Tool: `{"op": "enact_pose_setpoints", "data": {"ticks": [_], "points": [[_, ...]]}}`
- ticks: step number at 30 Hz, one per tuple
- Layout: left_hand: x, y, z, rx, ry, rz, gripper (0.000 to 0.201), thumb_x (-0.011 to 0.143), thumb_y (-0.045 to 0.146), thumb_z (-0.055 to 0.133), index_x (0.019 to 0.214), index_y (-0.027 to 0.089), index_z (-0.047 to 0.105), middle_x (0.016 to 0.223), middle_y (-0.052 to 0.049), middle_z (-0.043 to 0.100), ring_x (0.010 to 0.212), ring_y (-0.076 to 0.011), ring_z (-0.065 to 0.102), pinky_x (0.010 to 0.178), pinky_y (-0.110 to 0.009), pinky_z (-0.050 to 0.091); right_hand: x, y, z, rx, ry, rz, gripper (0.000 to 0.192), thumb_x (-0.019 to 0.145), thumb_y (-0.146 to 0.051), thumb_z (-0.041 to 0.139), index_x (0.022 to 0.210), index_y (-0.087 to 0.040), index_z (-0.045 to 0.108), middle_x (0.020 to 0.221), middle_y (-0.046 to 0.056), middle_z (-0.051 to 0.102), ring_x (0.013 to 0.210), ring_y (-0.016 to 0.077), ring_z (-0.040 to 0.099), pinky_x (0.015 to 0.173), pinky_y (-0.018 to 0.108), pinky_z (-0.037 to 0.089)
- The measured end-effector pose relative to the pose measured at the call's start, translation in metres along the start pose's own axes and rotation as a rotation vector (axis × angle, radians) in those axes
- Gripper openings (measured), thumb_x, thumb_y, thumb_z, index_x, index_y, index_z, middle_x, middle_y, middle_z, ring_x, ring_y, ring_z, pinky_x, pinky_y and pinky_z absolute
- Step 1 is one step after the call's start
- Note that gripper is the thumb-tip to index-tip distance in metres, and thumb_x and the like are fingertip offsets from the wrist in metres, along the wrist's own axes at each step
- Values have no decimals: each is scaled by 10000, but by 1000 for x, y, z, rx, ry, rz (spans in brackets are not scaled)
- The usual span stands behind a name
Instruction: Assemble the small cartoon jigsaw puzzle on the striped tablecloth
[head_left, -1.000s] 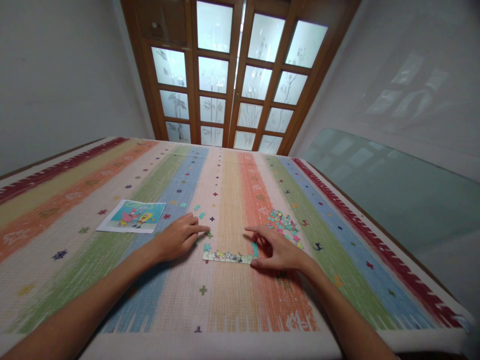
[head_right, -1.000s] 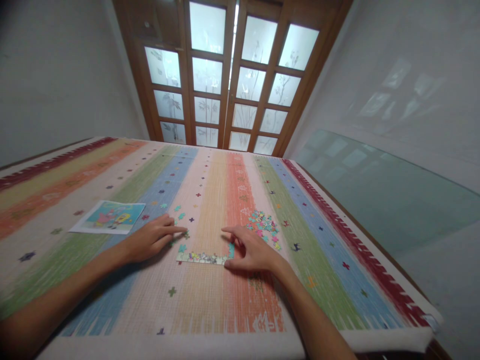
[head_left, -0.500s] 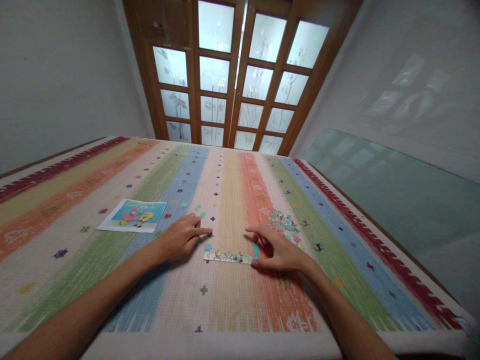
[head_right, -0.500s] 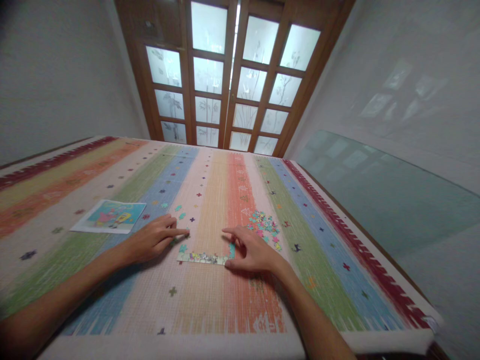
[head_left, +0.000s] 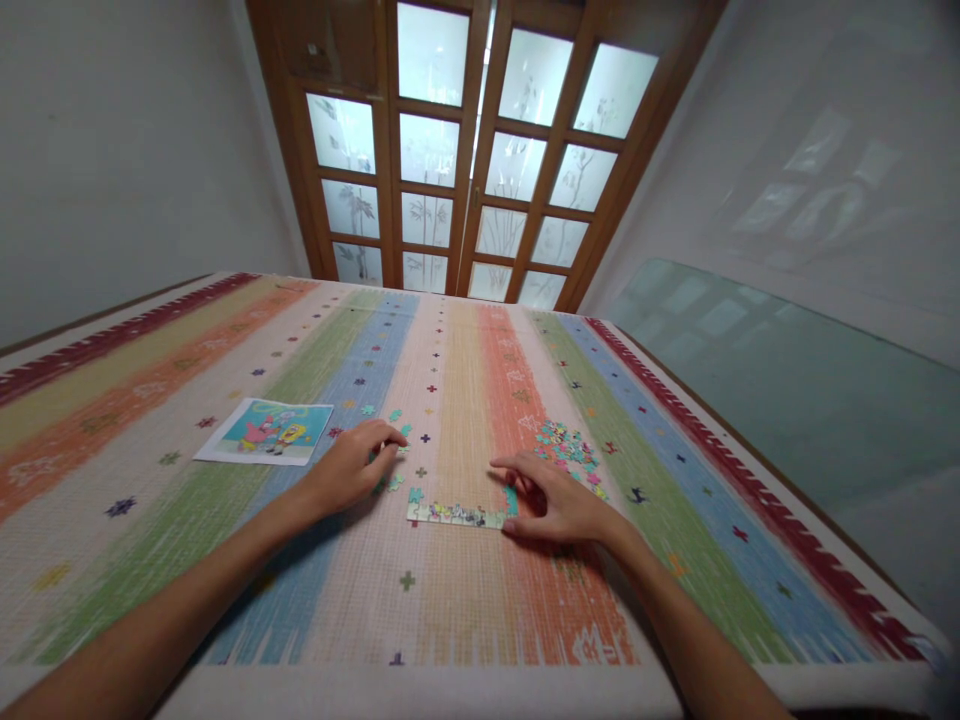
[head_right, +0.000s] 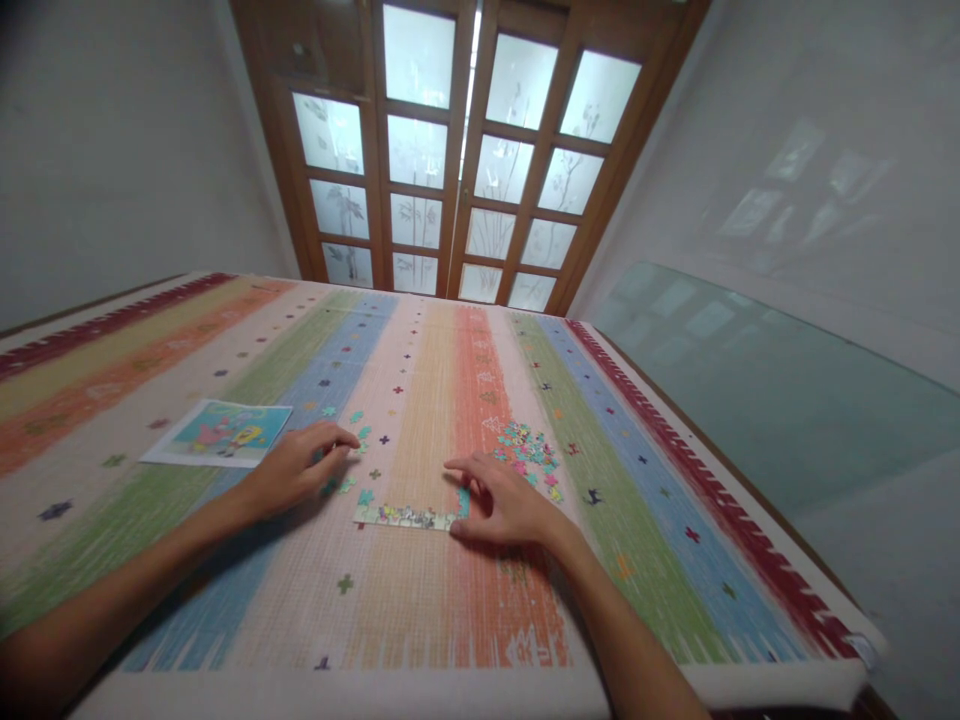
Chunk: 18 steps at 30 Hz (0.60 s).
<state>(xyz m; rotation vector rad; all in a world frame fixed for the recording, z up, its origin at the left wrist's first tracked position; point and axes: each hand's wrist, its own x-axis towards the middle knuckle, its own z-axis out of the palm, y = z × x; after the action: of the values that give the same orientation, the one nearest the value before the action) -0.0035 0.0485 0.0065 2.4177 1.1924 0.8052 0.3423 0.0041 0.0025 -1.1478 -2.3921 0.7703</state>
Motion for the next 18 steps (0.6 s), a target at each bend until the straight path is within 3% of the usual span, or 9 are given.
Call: {"op": "enact_pose_setpoints", "data": {"ticks": [6, 14, 18], "points": [[0, 4, 8, -242, 5, -219, 241, 867, 359, 547, 887, 172, 697, 777, -66, 726, 680, -195, 619, 681, -345, 497, 0, 1, -1, -21, -10, -8, 649, 790, -409, 771, 1377, -224, 565, 983, 50, 581, 872, 226, 566, 797, 385, 470], [-1, 13, 14, -479, -11, -213, 284, 819, 349, 619, 990, 164, 750, 967, -107, 741, 812, -200, 669, 737, -336, 547, 0, 0, -1, -2, -13, -12, 679, 776, -401, 777, 1395, -230, 556, 1023, 58, 606, 891, 229, 568, 819, 390, 476], [-3, 13, 14, -483, -95, -248, 241, 816, 369, 650, 916, 183, 767, 854, -76, 768, 744, -198, 670, 708, -333, 535, -1, -1, -3, 26, -9, 29, 762, 727, -379, 815, 1423, -245, 533, 1093, 67, 628, 916, 231, 582, 839, 393, 493]]}}
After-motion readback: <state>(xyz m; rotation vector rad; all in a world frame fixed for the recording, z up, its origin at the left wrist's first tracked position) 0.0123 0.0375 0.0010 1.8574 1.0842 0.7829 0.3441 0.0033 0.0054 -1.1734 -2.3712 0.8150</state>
